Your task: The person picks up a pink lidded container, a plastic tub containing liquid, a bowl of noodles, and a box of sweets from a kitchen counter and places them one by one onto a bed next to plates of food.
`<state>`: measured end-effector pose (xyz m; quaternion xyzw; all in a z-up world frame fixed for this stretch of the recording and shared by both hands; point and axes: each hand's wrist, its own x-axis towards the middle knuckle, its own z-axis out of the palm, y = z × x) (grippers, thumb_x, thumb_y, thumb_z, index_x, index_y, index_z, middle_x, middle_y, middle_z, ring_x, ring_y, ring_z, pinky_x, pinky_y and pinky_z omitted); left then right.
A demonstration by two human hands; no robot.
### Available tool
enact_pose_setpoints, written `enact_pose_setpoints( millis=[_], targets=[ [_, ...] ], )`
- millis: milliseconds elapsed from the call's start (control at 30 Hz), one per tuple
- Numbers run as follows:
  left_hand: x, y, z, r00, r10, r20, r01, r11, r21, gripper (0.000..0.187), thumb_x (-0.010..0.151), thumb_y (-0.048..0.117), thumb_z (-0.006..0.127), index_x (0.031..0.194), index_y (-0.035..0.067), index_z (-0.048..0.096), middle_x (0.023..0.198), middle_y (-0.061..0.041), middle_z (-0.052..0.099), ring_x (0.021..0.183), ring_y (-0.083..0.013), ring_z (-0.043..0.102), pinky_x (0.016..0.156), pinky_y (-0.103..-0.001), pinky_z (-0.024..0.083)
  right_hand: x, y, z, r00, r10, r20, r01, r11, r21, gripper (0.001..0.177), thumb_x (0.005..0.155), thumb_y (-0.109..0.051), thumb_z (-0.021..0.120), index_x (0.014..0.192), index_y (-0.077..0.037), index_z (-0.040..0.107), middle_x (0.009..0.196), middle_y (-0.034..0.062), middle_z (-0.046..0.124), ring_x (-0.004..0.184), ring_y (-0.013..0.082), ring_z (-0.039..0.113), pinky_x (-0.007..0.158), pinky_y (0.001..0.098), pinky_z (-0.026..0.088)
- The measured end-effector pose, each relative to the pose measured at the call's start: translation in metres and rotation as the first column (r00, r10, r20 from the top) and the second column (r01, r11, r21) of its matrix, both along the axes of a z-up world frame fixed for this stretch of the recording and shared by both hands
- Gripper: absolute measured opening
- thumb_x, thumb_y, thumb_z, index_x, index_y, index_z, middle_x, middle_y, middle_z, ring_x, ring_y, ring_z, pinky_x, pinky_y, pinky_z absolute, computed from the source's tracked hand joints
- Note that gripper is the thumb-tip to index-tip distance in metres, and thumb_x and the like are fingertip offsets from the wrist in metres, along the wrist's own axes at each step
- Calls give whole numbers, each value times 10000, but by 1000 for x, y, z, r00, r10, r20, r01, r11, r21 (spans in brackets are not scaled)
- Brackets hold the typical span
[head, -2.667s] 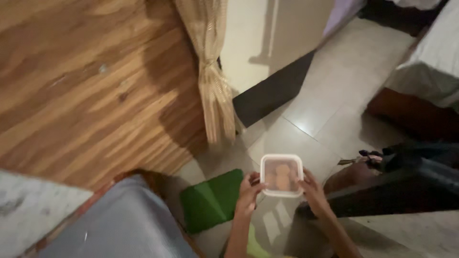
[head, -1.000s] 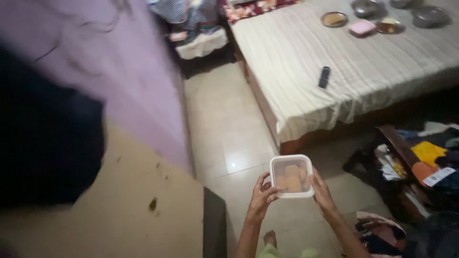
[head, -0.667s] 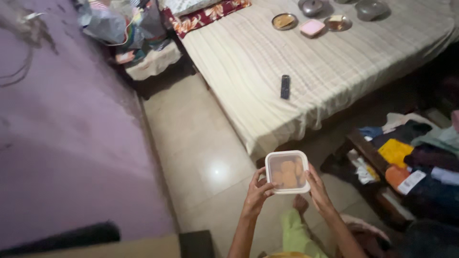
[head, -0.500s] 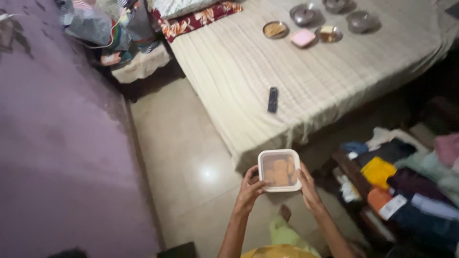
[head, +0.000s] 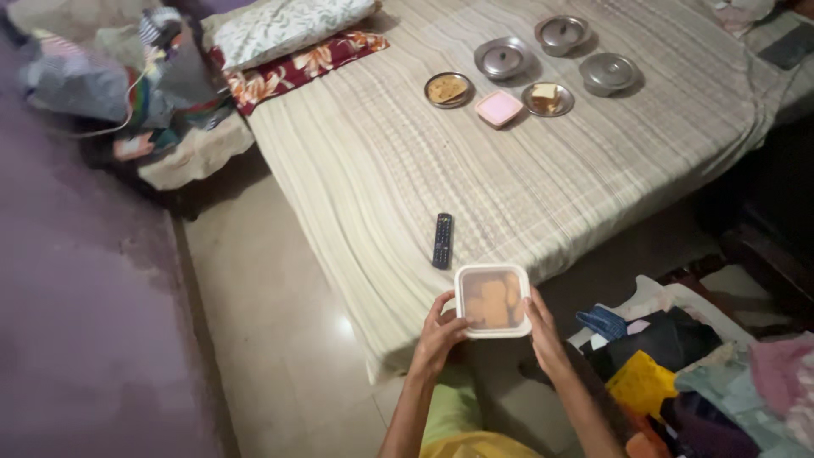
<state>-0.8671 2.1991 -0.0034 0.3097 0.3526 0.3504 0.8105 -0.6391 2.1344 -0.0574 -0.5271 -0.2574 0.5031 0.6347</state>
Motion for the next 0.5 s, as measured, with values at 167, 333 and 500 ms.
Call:
enact_pose_setpoints(
  millis=[167, 333, 500],
  targets=[
    [41, 72, -2, 996, -7, 92, 7, 1000, -1, 726, 836, 9, 691, 1495, 105, 403, 1176, -167, 668, 972, -227, 726, 762, -313, 592, 34, 65, 21, 999, -45, 19, 44, 999, 17, 549, 1063, -261, 479, 1553, -24, 410, 1558, 82, 489, 1411, 183, 452, 1155, 337, 345],
    [74, 144, 8, 991, -102, -88, 107, 993, 57, 716, 829, 40, 710, 1477, 138, 421, 1184, -112, 689, 965, -181, 715, 718, -286, 562, 65, 126, 27, 996, -78, 34, 79, 997, -23, 571, 1054, -295, 471, 1568, -58, 395, 1559, 86, 476, 1407, 194, 446, 1139, 352, 351],
    [104, 193, 9, 989, -122, -82, 127, 990, 65, 695, 852, 59, 722, 1484, 124, 441, 1189, -110, 684, 960, -159, 689, 748, -283, 552, 93, 174, 10, 995, -95, 35, 96, 995, -33, 598, 1043, -336, 475, 1569, -70, 378, 1574, 73, 455, 1424, 193, 432, 1146, 356, 352]
  ],
)
